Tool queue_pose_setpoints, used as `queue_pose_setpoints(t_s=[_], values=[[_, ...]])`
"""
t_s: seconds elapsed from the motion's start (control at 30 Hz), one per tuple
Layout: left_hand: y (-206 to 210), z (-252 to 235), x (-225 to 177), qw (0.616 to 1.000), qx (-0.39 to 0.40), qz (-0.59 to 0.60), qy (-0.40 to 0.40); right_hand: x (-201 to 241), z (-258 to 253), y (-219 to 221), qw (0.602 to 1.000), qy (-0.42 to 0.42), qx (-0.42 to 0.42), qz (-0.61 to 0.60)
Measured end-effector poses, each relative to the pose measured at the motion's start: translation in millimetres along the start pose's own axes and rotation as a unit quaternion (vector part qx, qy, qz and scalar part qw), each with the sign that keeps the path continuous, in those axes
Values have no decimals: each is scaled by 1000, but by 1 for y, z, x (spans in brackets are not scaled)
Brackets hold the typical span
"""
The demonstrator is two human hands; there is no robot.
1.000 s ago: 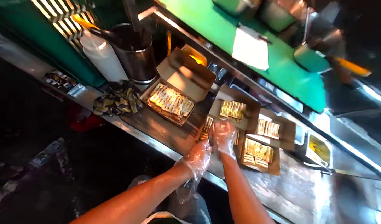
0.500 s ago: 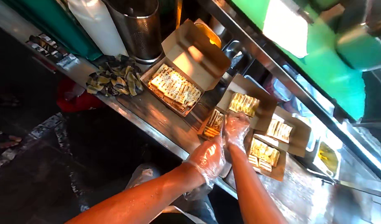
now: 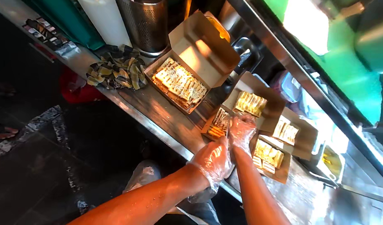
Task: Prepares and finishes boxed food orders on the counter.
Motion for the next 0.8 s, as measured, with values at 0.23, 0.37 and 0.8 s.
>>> queue_pose_setpoints(t_s=[0.23,0.37,0.8], values=[[17,1,-3,999,21,4,26,-25,9,-14,1000,-26,-2,10],[15,-9,-12,999,20,16,47,-25,16,-33,999,-30,-29,-10],[33,-25,-32,992,73,15,105,-47,-12,-56,996,56,-69,22]])
Point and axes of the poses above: each hand's wrist, its own z-axis away from the middle knuckle, its own y-axis out of the palm, x = y × z, the point moved 1 cm from there along -z, towards the middle knuckle, and after that the axes turned 12 degrees about y, right-handed, at the moved point
